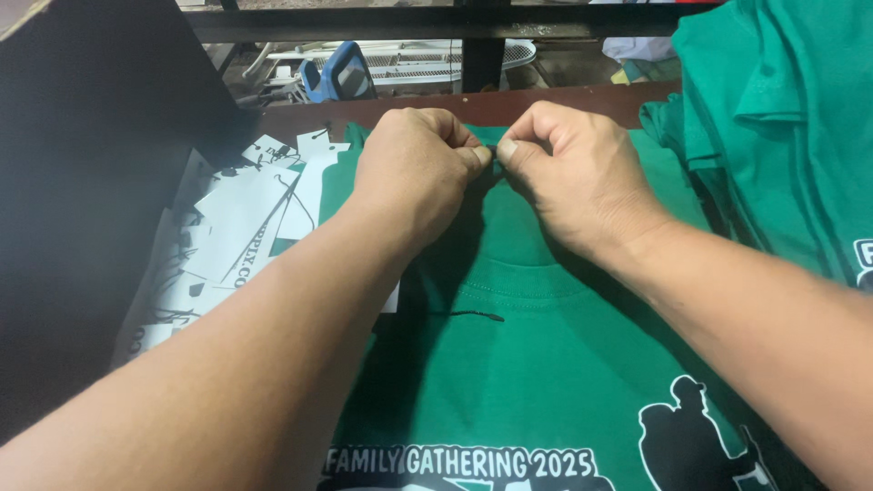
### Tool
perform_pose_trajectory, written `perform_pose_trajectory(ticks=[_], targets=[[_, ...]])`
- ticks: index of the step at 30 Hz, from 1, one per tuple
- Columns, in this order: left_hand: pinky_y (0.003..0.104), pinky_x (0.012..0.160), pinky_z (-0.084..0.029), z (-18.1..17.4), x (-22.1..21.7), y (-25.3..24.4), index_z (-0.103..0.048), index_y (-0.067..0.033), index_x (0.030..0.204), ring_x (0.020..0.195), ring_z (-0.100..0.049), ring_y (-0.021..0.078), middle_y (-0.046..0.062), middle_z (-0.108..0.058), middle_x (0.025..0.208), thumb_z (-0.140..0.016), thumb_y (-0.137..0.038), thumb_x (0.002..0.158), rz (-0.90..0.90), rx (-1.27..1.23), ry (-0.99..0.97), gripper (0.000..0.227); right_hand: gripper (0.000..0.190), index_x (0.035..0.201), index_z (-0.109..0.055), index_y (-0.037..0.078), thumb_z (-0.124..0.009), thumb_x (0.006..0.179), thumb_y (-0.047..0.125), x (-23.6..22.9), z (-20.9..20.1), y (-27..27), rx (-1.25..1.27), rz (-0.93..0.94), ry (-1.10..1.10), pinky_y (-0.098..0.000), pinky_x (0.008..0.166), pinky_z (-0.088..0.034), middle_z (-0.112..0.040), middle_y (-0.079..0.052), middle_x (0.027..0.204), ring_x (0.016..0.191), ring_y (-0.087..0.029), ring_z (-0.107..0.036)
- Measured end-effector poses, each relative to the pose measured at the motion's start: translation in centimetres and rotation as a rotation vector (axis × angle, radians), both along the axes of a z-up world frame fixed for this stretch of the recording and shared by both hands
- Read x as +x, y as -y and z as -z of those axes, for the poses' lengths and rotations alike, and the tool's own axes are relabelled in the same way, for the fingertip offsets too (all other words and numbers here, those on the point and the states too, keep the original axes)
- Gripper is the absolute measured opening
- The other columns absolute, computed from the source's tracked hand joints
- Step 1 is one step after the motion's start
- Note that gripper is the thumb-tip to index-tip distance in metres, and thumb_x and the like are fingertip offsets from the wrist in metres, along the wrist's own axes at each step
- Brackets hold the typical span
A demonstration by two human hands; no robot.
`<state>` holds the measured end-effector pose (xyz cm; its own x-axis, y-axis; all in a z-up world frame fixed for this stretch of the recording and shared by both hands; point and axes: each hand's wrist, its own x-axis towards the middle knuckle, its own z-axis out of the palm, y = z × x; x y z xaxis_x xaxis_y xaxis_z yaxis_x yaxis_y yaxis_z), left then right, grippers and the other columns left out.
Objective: The person attaches paper labels to the necklines of shirts using plastic fasteners and a tagging tool.
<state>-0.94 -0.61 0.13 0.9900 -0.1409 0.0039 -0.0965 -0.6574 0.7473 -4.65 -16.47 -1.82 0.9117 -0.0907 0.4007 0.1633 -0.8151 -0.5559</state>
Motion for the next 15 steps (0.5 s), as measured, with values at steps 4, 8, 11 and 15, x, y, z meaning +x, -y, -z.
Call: perform_pose_trajectory(ticks=[4, 8, 11, 15], targets=[[0.032, 0.068, -0.049, -0.7, -0.5, 0.2, -0.078, -0.0271, 0.082, 0.074, -0.063, 0.0106, -0.007, -0.074, 0.077, -0.072, -0.038, 0.078, 0.037, -0.061, 0.025, 0.013, 0.013, 0.081, -0.075, 0.020, -0.072, 0.090, 0.030, 0.1, -0.4, -0.1, 0.053, -0.007, -0.013, -0.0315, 0.066, -0.046, -0.074, 0.007, 0.075, 0.070, -0.007, -0.060], [0.037, 0.068, -0.051, -0.9, -0.4, 0.5, -0.073, -0.0272, 0.080, 0.072, -0.065, 0.0158, -0.005, -0.073, 0.075, -0.070, -0.034, 0.085, 0.001, 0.026, -0.026, 0.009, 0.013, 0.079, -0.077, 0.021, -0.066, 0.079, 0.028, 0.4, -0.8, -0.3, 0.013, 0.066, -0.072, -0.0341, 0.072, -0.049, -0.077, 0.005, 0.078, 0.074, -0.012, -0.065], [0.040, 0.068, -0.051, -0.8, -0.2, 0.7, -0.069, -0.0256, 0.078, 0.073, -0.066, 0.0202, -0.003, -0.072, 0.075, -0.064, -0.031, 0.085, -0.035, 0.063, -0.041, 0.010, 0.012, 0.078, -0.077, 0.020, -0.070, 0.084, 0.028, 0.4, -1.2, -0.4, 0.052, 0.069, -0.112, -0.0323, 0.067, -0.049, -0.075, 0.005, 0.073, 0.068, -0.009, -0.063], [0.044, 0.074, -0.051, 0.1, 0.6, 0.9, -0.068, -0.0250, 0.078, 0.083, -0.069, 0.0262, 0.001, -0.075, 0.082, -0.065, -0.034, 0.084, -0.048, 0.091, 0.000, 0.011, 0.014, 0.081, -0.074, 0.019, -0.066, 0.088, 0.029, 0.8, -0.9, 0.1, -0.021, 0.007, -0.077, -0.0370, 0.069, -0.047, -0.075, 0.003, 0.076, 0.072, -0.014, -0.064]])
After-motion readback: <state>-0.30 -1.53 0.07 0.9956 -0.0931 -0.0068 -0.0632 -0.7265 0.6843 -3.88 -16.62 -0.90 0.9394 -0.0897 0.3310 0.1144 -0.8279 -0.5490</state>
